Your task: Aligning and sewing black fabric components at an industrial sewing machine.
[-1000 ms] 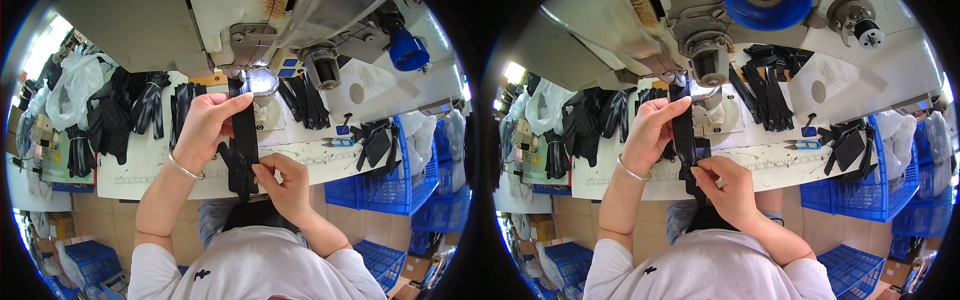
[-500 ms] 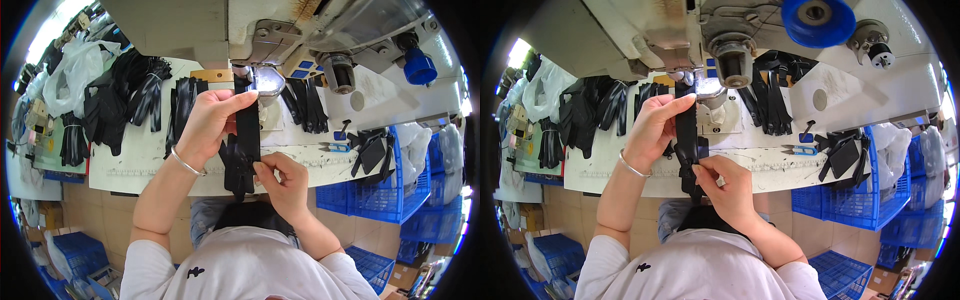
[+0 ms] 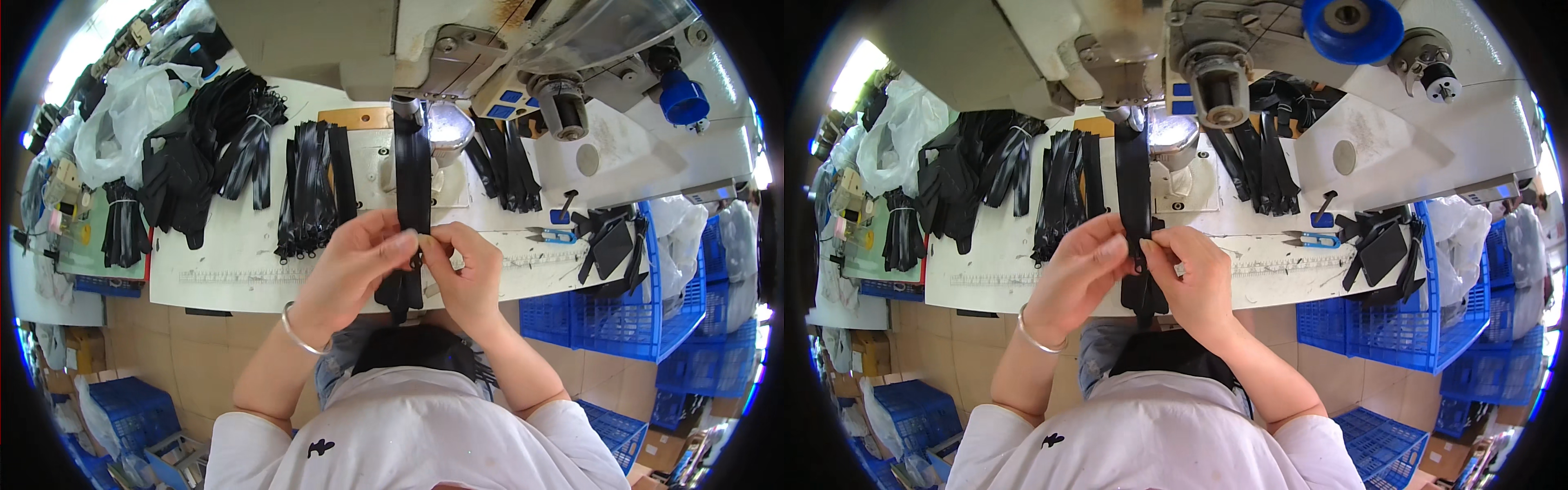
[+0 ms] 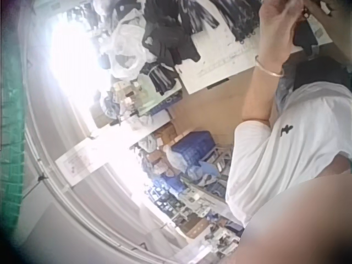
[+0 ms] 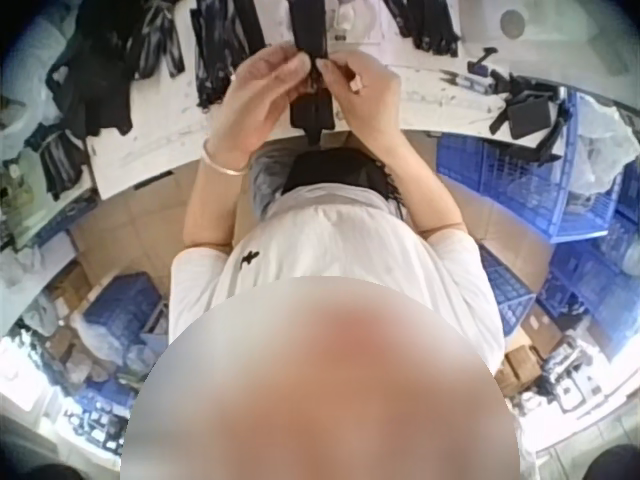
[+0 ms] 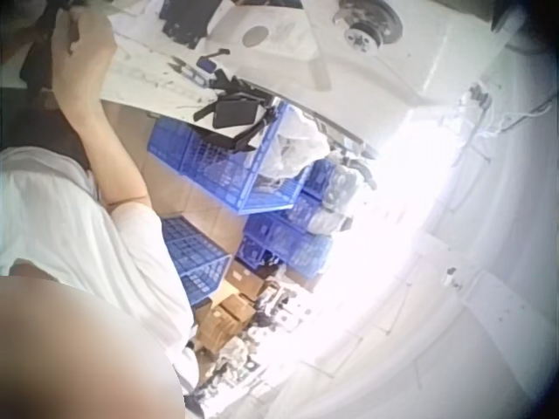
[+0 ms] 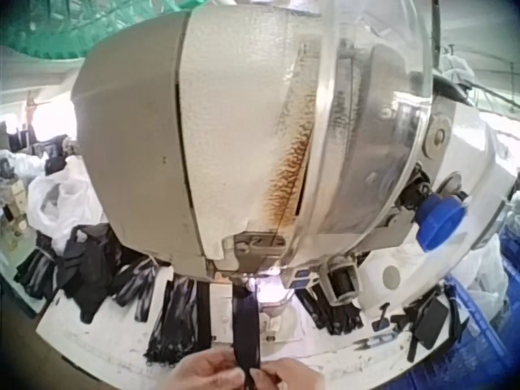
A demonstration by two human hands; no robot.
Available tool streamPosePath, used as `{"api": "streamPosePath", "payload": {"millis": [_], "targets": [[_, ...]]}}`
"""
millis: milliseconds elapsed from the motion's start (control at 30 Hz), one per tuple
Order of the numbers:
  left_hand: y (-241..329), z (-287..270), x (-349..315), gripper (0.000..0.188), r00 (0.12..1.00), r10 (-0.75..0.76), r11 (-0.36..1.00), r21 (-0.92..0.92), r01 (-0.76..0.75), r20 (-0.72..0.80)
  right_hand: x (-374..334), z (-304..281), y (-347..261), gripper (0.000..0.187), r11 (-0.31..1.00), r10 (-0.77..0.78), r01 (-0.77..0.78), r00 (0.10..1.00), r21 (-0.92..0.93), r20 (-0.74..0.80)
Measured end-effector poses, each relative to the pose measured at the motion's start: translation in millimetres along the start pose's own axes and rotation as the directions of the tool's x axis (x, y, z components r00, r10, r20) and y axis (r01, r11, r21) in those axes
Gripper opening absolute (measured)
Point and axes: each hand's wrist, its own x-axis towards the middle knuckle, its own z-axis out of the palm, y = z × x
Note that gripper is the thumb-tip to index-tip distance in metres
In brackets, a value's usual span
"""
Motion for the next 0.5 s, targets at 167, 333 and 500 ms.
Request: {"api": "streamPosePath", "payload": {"millis": [167, 333, 500], "targets": [[-6, 0, 9, 0.017, 0.992, 0.095, 0.993, 0.077, -0.089, -0.086, 3, -9, -5, 0.009, 0.954, 0.250, -0.267, 0.959, 0.136, 0.130], [-19, -3, 9, 0.013, 0.997, 0.052, 0.996, -0.075, -0.056, -0.060, -2, -10, -8, 0.014, 0.922, 0.289, -0.321, 0.943, 0.217, 0.166], [-24, -2, 6, 0.009, 0.982, 0.145, 0.974, -0.159, -0.163, -0.122, -3, -7, -5, 0.012, 0.979, 0.112, -0.125, 0.990, 0.160, 0.089]]}}
